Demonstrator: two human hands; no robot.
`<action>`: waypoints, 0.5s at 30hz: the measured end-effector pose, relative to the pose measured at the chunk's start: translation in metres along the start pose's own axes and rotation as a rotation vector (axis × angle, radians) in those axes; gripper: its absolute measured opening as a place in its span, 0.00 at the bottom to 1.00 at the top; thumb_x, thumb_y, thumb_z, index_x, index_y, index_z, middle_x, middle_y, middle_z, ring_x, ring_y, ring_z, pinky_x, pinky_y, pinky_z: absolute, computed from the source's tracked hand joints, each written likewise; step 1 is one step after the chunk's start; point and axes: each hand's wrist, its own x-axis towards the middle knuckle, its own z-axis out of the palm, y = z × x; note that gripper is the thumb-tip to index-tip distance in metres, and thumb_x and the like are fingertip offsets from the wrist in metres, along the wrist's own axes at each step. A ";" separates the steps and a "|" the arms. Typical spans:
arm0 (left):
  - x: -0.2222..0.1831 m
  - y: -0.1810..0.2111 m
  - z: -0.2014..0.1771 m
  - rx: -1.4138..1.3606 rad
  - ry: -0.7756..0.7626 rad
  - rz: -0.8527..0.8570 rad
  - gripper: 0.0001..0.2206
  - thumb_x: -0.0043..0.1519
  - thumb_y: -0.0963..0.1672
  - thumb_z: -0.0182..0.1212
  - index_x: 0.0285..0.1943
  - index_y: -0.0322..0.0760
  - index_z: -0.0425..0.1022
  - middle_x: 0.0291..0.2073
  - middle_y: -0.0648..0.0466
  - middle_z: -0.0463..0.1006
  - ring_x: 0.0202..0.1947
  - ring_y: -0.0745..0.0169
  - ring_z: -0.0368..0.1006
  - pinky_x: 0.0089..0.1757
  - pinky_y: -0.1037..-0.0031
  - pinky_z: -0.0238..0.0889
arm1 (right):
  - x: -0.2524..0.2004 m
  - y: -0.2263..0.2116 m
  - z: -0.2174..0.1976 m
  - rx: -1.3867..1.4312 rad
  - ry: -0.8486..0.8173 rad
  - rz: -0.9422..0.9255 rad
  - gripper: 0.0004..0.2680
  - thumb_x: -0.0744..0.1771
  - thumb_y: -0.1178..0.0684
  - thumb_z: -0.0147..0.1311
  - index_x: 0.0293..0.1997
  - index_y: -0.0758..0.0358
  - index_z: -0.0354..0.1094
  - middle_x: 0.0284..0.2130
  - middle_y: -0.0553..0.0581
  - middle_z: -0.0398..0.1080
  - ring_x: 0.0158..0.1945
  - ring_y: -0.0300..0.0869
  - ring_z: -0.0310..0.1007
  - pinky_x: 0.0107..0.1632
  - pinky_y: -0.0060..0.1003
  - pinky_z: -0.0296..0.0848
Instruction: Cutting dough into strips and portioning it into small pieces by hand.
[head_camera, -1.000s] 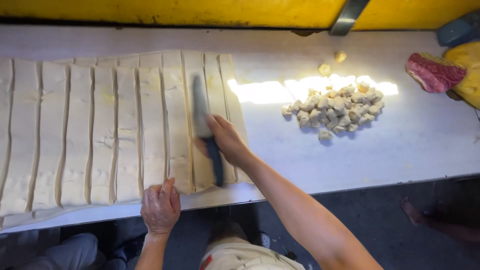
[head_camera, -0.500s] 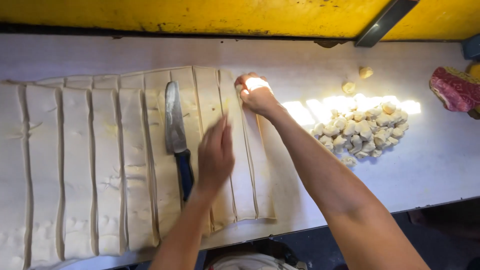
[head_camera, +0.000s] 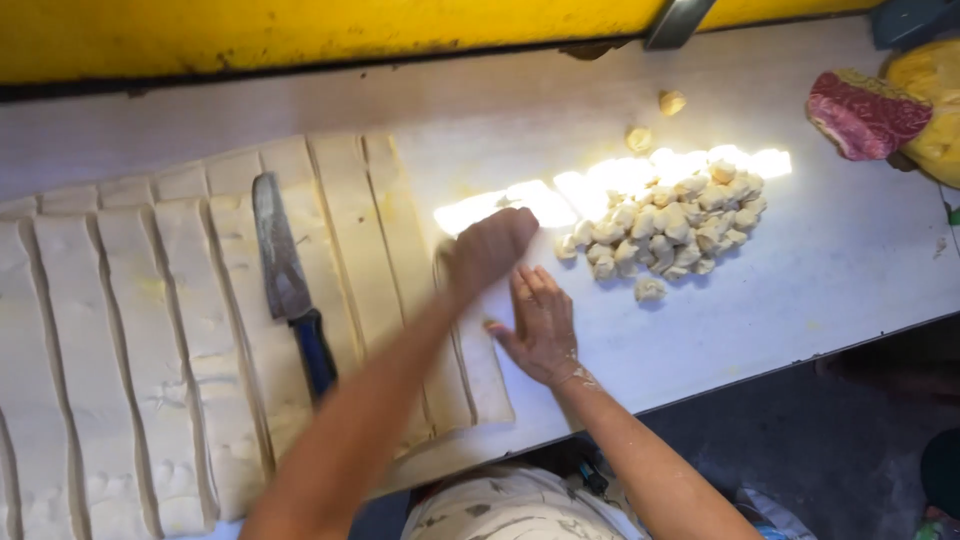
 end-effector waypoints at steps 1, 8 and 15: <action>-0.052 0.039 -0.019 0.006 0.003 0.014 0.11 0.65 0.47 0.53 0.31 0.42 0.76 0.25 0.56 0.80 0.31 0.52 0.82 0.35 0.61 0.76 | -0.008 0.015 0.031 -0.003 0.014 0.005 0.33 0.66 0.20 0.40 0.68 0.57 0.63 0.64 0.58 0.63 0.69 0.53 0.61 0.68 0.47 0.60; -0.170 0.104 -0.120 -0.801 0.308 0.057 0.10 0.62 0.50 0.57 0.39 0.44 0.77 0.29 0.56 0.78 0.27 0.65 0.74 0.30 0.75 0.69 | -0.082 0.020 0.075 0.579 -0.372 -0.315 0.04 0.69 0.43 0.51 0.40 0.41 0.69 0.48 0.51 0.61 0.53 0.57 0.50 0.54 0.55 0.50; -0.189 0.114 -0.161 -1.279 0.650 -0.432 0.16 0.66 0.47 0.62 0.61 0.41 0.74 0.41 0.57 0.76 0.38 0.69 0.75 0.33 0.82 0.73 | 0.009 0.051 -0.254 0.717 -1.219 0.124 0.28 0.59 0.31 0.60 0.62 0.49 0.57 0.42 0.53 0.73 0.44 0.44 0.73 0.46 0.42 0.72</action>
